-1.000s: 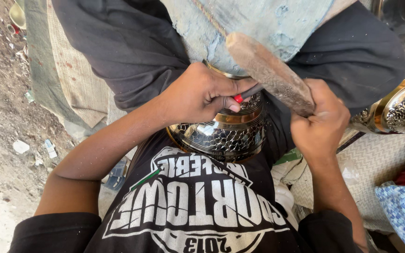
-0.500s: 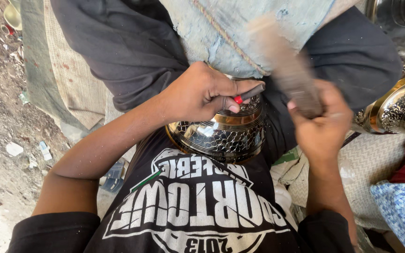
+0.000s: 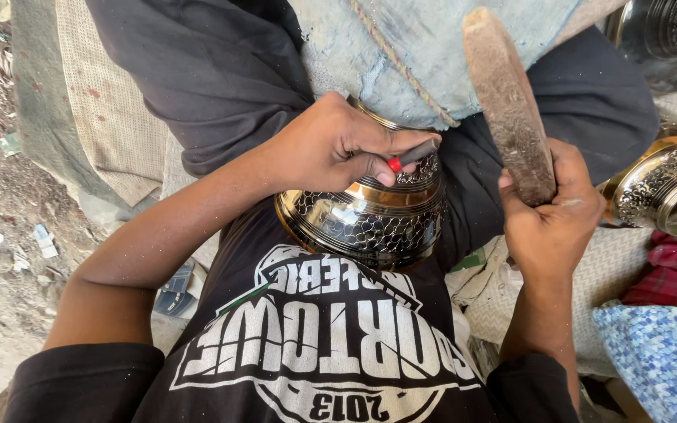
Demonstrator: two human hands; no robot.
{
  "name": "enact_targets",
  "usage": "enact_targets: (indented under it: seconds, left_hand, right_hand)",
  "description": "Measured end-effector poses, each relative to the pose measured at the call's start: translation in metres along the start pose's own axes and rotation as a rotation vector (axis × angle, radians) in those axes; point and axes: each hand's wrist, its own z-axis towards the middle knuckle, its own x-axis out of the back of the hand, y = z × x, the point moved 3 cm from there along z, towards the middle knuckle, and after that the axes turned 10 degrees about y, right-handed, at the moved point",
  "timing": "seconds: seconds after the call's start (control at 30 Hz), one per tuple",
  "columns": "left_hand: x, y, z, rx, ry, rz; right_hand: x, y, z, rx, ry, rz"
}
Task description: The person sits cross-legged and uses a chisel and wooden mallet to engrave a decorative pattern into a polished metal vessel. The left hand holds the chisel against the surface while the right hand repeatedly strikes the chisel with the mallet to create indentations.
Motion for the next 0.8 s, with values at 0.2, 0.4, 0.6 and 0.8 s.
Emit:
enact_targets:
  seconds: [0.2,0.4,0.6,0.8]
  left_hand:
    - [0.003,-0.001,0.002,-0.050,-0.025,0.040]
    - [0.006,-0.004,0.001,-0.043,-0.035,0.001]
    - [0.008,-0.005,0.004,-0.055,-0.047,-0.027]
    - [0.013,-0.007,0.001,-0.071,-0.031,-0.075]
  right_hand:
    - [-0.010,0.010,-0.009,-0.132,0.108,0.431]
    - [-0.015,0.024,-0.026,-0.026,0.029,0.140]
    - [-0.016,0.009,-0.022,-0.010,0.094,0.073]
    - [-0.014,-0.018,-0.024,0.066,0.041,-0.315]
